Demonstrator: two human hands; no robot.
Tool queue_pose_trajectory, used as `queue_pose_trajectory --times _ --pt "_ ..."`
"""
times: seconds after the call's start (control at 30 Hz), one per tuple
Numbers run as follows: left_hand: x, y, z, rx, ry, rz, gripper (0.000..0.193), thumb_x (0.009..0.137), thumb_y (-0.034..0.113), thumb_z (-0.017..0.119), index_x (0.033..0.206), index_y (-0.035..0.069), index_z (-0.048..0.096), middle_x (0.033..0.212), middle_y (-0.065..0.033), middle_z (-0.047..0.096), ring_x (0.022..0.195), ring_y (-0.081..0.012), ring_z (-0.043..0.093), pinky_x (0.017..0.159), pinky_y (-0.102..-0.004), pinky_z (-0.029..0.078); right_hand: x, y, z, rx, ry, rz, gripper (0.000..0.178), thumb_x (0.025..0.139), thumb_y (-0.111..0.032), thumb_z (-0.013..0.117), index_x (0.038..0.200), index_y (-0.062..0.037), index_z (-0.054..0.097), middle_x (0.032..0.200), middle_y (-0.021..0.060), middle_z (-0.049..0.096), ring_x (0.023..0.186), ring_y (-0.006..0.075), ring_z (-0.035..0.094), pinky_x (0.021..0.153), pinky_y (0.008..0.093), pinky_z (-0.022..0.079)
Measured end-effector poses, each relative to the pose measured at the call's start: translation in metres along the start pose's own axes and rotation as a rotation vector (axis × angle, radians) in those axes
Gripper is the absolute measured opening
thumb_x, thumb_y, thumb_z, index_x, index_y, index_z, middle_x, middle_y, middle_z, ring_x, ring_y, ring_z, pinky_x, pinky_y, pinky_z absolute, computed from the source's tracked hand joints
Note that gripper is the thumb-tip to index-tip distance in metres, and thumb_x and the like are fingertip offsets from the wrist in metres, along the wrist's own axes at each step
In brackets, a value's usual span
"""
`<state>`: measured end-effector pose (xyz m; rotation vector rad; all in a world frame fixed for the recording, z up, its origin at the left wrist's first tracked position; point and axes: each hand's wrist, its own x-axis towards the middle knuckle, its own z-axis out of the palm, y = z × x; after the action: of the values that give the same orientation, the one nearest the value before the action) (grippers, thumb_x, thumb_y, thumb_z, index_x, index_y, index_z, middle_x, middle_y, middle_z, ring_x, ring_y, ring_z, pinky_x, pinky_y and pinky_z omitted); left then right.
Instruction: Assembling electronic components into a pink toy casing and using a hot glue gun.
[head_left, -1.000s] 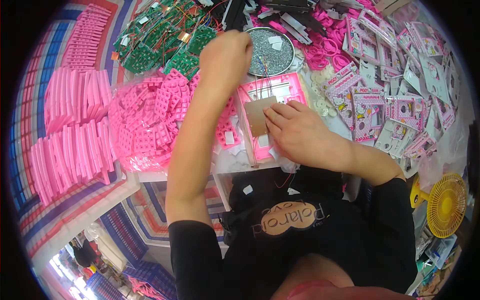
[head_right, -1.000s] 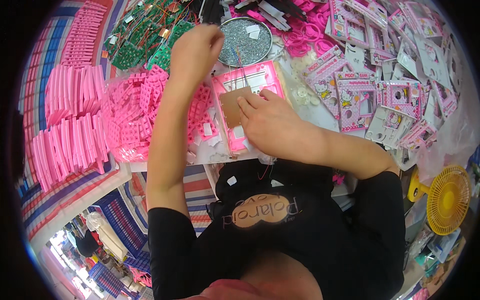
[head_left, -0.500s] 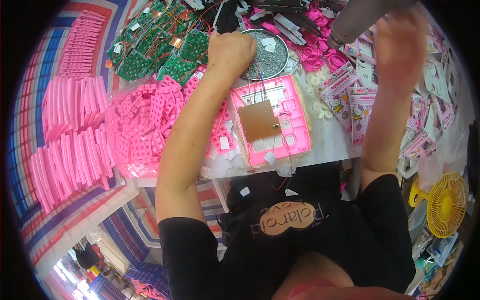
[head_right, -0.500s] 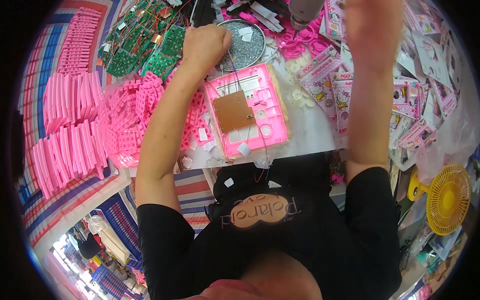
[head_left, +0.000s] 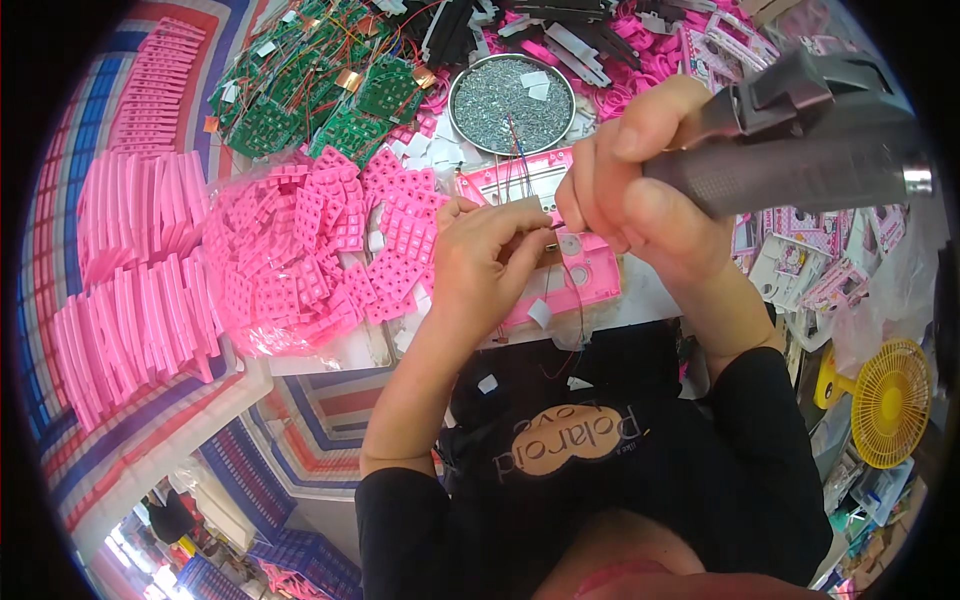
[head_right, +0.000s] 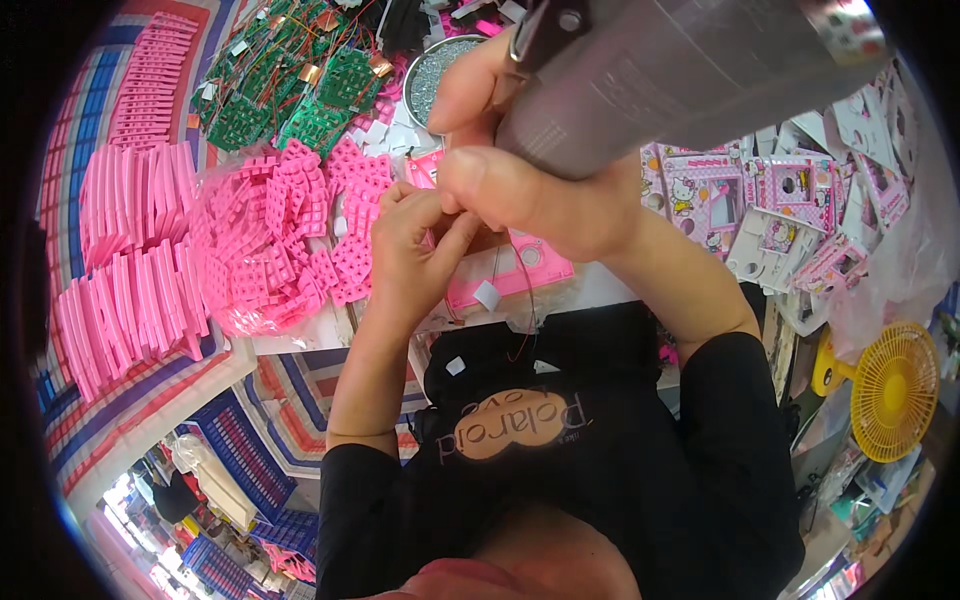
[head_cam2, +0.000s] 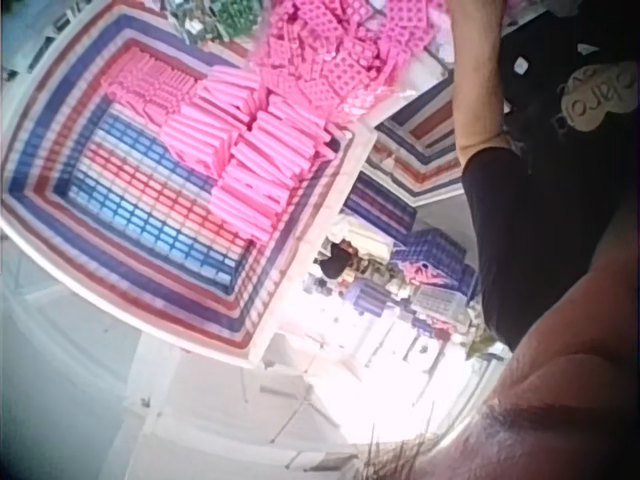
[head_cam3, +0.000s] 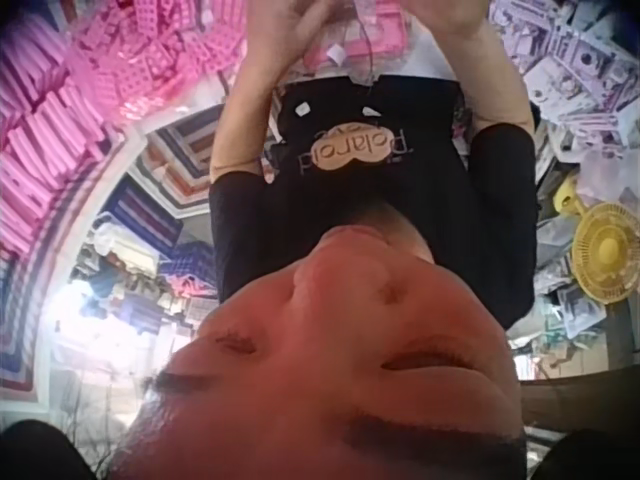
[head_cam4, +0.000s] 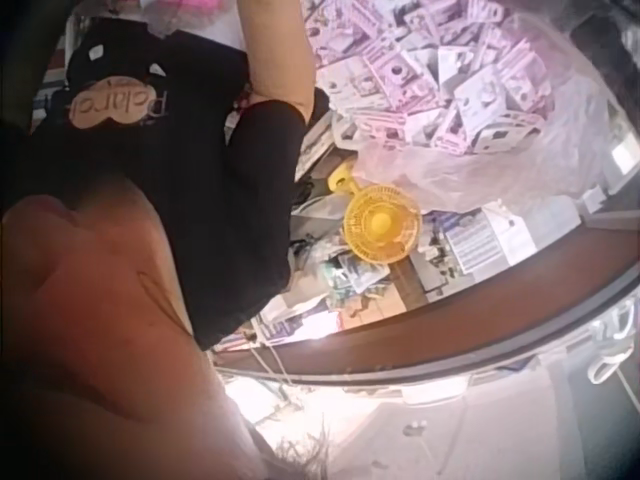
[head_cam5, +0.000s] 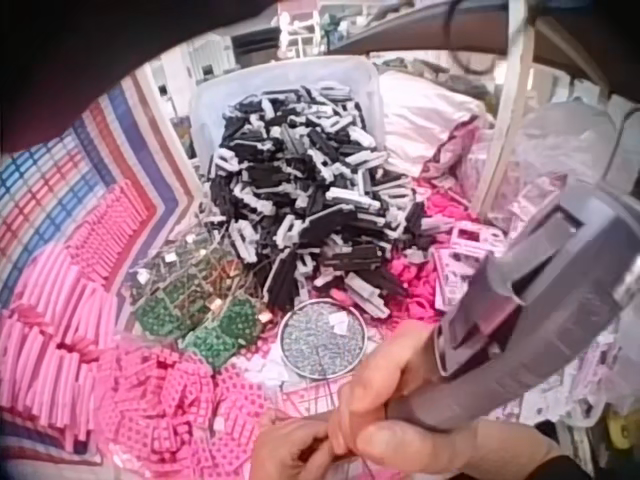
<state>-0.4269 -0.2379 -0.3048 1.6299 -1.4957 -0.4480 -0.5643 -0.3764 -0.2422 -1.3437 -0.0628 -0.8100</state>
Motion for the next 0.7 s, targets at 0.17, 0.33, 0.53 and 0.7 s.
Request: queue_pose_trajectory --times 0.17,0.33,0.53,0.7 --pt "-0.004 0.001 0.0 -0.04 0.039 0.002 0.011 0.081 0.01 0.078 0.089 0.012 0.072 0.079 -0.0004 0.072 0.068 -0.0163 0.065 0.079 -0.0353 0.037 -0.002 0.004 0.007 0.002 0.008 0.001 0.029 0.095 -0.018 0.067 0.115 -0.0111 0.047 0.061 -0.0006 0.048 0.05 0.0108 0.045 0.057 0.0308 0.048" --pt "0.006 0.006 -0.002 0.194 -0.001 0.14 0.018 0.08 0.015 0.078 0.095 0.012 0.071 0.082 -0.0033 0.071 0.074 -0.0217 0.066 0.084 -0.0404 0.04 -0.008 0.011 0.0 0.035 -0.008 0.008 0.027 0.095 -0.016 0.065 0.116 -0.0094 0.048 0.062 0.0001 0.048 0.051 0.0112 0.045 0.057 0.0308 0.047" --pt "0.095 -0.055 -0.014 0.664 0.01 0.006 0.019 0.08 0.026 0.076 0.088 0.009 0.076 0.09 -0.0115 0.07 0.091 -0.0282 0.067 0.082 -0.0509 0.045 0.002 0.014 -0.012 0.056 0.087 -0.078 0.023 0.094 -0.006 0.059 0.116 -0.0031 0.051 0.067 0.0034 0.051 0.054 0.0123 0.048 0.058 0.0327 0.047" --pt "0.12 -0.091 0.009 0.94 -0.022 0.097 0.022 0.085 0.031 0.071 0.083 0.009 0.076 0.088 -0.0097 0.07 0.09 -0.0296 0.067 0.081 -0.0506 0.045 -0.001 0.016 -0.019 0.018 0.124 -0.056 0.023 0.094 -0.005 0.059 0.115 -0.0025 0.051 0.067 0.004 0.051 0.053 0.012 0.048 0.06 0.0332 0.049"
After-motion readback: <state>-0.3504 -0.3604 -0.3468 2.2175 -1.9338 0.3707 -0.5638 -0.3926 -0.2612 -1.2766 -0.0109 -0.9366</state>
